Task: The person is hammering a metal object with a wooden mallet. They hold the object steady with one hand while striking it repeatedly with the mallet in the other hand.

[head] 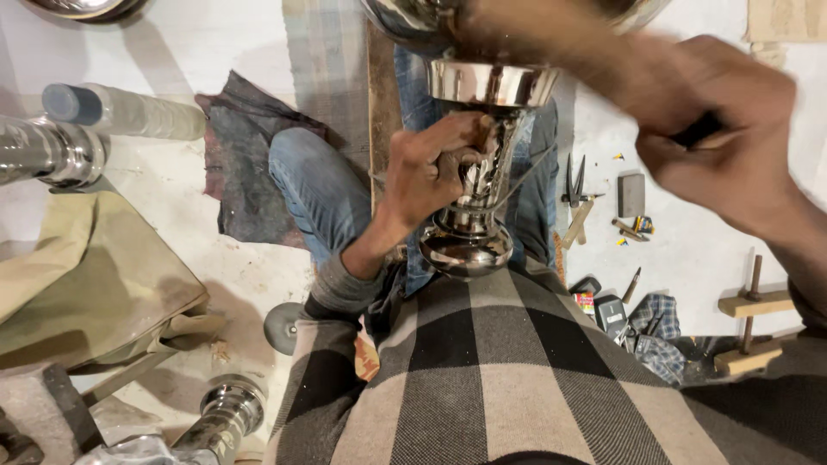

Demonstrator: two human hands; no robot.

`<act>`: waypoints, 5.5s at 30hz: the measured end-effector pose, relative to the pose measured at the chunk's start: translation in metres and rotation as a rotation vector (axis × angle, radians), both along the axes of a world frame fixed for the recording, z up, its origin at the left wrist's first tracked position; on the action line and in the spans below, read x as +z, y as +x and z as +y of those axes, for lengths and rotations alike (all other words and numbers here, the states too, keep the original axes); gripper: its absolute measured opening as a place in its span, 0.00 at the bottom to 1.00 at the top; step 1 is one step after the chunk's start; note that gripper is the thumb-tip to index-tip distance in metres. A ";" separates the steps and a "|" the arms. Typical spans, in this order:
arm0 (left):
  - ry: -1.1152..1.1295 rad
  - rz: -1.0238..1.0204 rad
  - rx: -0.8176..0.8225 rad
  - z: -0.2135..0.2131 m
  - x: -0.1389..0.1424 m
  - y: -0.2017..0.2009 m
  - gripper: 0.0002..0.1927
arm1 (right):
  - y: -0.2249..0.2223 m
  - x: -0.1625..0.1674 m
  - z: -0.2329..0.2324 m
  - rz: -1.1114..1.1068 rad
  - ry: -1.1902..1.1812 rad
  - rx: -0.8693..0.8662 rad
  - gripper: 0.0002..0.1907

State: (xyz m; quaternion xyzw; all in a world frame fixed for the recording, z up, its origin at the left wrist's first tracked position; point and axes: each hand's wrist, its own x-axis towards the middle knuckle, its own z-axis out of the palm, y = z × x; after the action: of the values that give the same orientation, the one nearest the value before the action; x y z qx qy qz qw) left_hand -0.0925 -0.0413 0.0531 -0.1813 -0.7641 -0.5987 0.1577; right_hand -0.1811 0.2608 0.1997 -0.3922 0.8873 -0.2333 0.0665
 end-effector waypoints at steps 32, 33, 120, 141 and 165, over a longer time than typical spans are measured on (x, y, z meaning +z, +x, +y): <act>0.205 0.016 0.406 0.035 0.019 0.021 0.10 | 0.006 0.009 -0.054 0.006 -0.036 0.017 0.37; 0.164 0.048 0.422 0.037 0.021 0.020 0.10 | 0.006 0.008 -0.052 -0.001 -0.028 -0.001 0.35; 0.080 -0.659 0.793 -0.148 -0.112 0.086 0.07 | 0.146 -0.194 -0.008 -0.580 -1.431 -0.066 0.05; -0.856 -1.099 0.357 -0.102 -0.110 0.137 0.17 | 0.154 -0.034 -0.010 -0.965 -1.566 1.190 0.17; -1.072 -1.168 0.458 -0.046 -0.091 0.198 0.23 | 0.123 -0.096 0.028 -0.773 -1.744 0.013 0.05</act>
State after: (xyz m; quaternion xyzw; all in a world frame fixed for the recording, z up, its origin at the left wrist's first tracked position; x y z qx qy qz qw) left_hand 0.1058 -0.0872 -0.0378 0.2688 -0.9232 -0.1035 -0.2546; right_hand -0.0579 0.2891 0.1037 -0.2042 0.3153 -0.9259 0.0406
